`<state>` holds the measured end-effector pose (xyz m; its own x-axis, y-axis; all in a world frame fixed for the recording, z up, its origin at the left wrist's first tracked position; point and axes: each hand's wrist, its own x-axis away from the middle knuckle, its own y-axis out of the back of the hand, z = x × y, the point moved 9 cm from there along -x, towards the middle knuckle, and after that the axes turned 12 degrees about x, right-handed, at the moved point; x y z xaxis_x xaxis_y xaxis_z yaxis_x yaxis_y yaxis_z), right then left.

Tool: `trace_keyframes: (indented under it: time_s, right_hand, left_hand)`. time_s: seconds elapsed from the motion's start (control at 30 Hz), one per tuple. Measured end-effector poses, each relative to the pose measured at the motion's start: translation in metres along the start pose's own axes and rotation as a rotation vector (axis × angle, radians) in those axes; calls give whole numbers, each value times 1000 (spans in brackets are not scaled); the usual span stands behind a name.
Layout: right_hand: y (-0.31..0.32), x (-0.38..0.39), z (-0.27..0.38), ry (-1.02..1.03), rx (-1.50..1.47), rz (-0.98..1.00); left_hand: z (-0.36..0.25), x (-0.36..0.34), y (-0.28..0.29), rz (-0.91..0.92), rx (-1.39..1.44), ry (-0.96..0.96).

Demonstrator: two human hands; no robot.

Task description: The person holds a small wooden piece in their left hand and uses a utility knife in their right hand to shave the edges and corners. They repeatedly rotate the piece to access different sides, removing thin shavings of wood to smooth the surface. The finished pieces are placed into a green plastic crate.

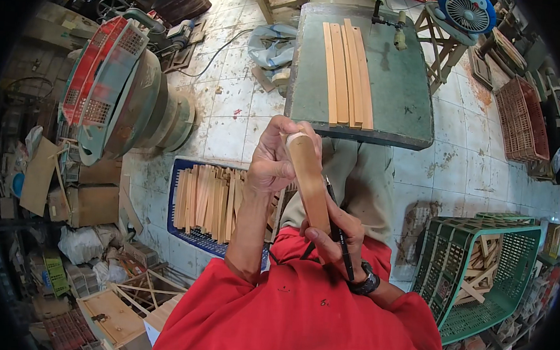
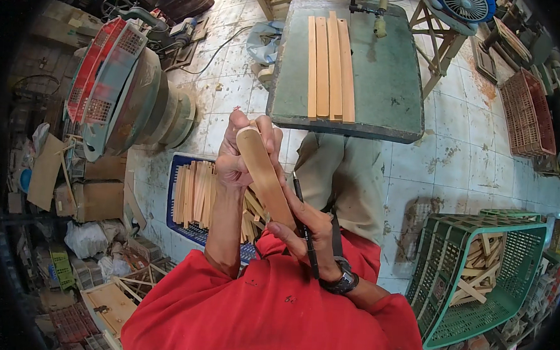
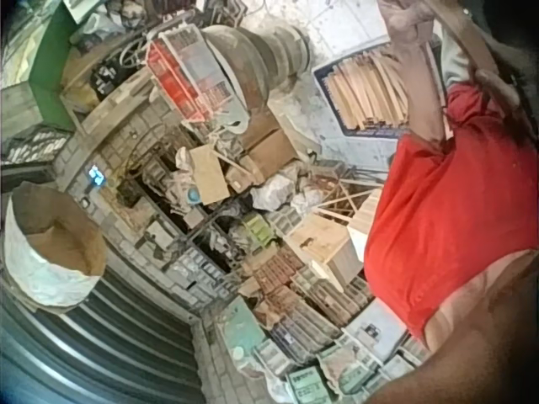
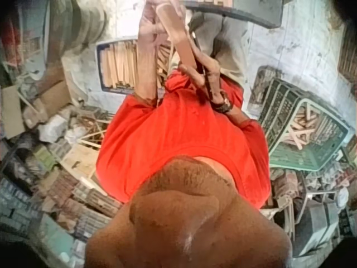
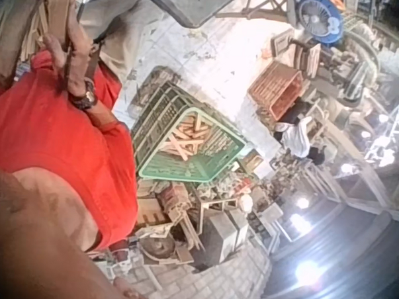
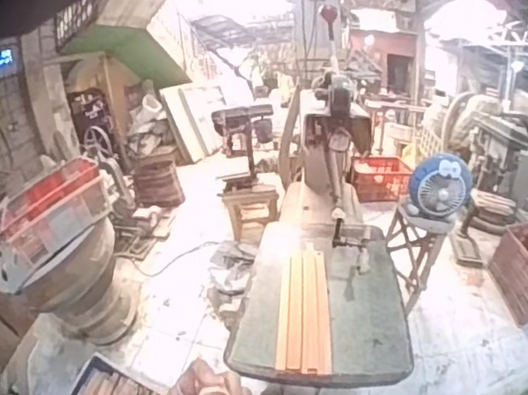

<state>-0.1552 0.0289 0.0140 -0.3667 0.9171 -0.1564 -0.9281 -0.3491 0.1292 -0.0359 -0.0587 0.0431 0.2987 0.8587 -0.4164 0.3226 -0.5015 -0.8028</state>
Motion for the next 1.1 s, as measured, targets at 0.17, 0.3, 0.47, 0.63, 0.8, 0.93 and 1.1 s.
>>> trace_keyframes:
  time_s: [0.17,0.3,0.47,0.63,0.8,0.93,1.1]
  right_hand:
    - [-1,-1,-5,-24,-58,-1]
    - [-2,2,-6,-72,-21,34]
    - [-2,8,-9,-55,50,-32]
    - [-6,9,-7,-30,-47,-21]
    - [-6,6,-2,5,-86,-6]
    - [-4,1,0,34,-6,9]
    - [-5,0,6,60,181,-44]
  left_hand:
    - [1,1,3,28,24,2]
    - [2,5,6,4,38,-1]
    - [6,4,8,11,81,6]
    - [4,3,10,73,73,9]
    - [6,2,9,36,130,-4]
    - [6,5,19,-43,102,-18]
    - [8,7,35,-115,51,-16]
